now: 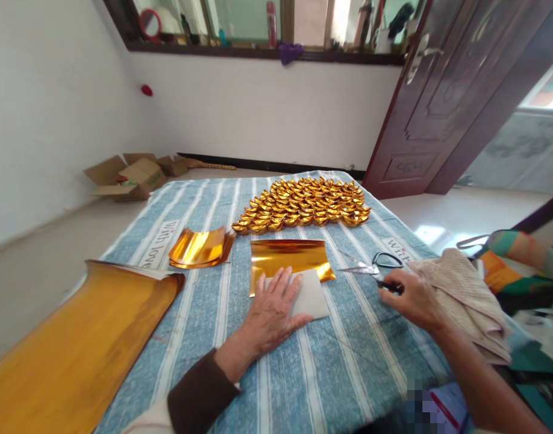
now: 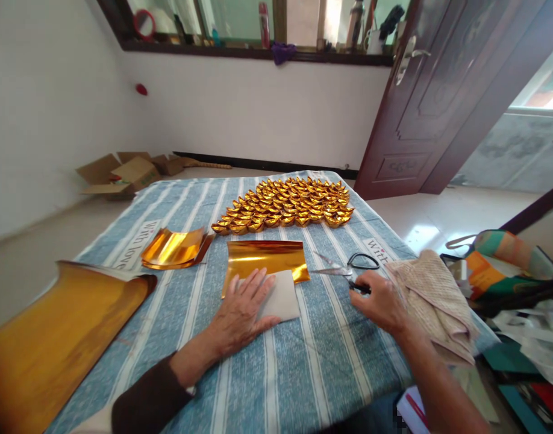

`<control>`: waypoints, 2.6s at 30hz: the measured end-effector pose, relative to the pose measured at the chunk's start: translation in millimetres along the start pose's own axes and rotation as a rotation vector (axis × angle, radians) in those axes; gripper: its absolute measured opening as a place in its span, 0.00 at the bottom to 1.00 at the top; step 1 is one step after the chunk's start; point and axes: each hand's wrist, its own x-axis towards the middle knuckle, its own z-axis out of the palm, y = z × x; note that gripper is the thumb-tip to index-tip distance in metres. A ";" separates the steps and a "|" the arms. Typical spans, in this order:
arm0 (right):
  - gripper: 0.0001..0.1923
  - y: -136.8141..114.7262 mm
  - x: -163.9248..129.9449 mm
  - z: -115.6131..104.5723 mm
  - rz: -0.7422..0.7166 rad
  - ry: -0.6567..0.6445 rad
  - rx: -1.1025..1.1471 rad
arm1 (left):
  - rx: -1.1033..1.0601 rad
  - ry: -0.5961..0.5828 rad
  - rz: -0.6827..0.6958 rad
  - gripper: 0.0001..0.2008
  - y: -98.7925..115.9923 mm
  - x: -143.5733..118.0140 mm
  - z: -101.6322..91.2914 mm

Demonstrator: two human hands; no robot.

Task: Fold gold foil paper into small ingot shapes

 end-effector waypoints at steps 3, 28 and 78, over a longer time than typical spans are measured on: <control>0.04 7.3 -20.9 -2.5 -0.200 -0.086 0.070 | -0.006 0.021 0.004 0.38 -2.0 -1.6 -0.1; 0.04 -8.6 -38.4 4.6 -0.442 -0.218 0.032 | -0.016 -0.014 -0.015 0.40 1.8 -0.2 1.1; 0.05 4.5 -39.7 11.8 -0.452 -0.061 0.022 | 0.038 0.043 -0.024 0.37 0.7 -1.2 8.5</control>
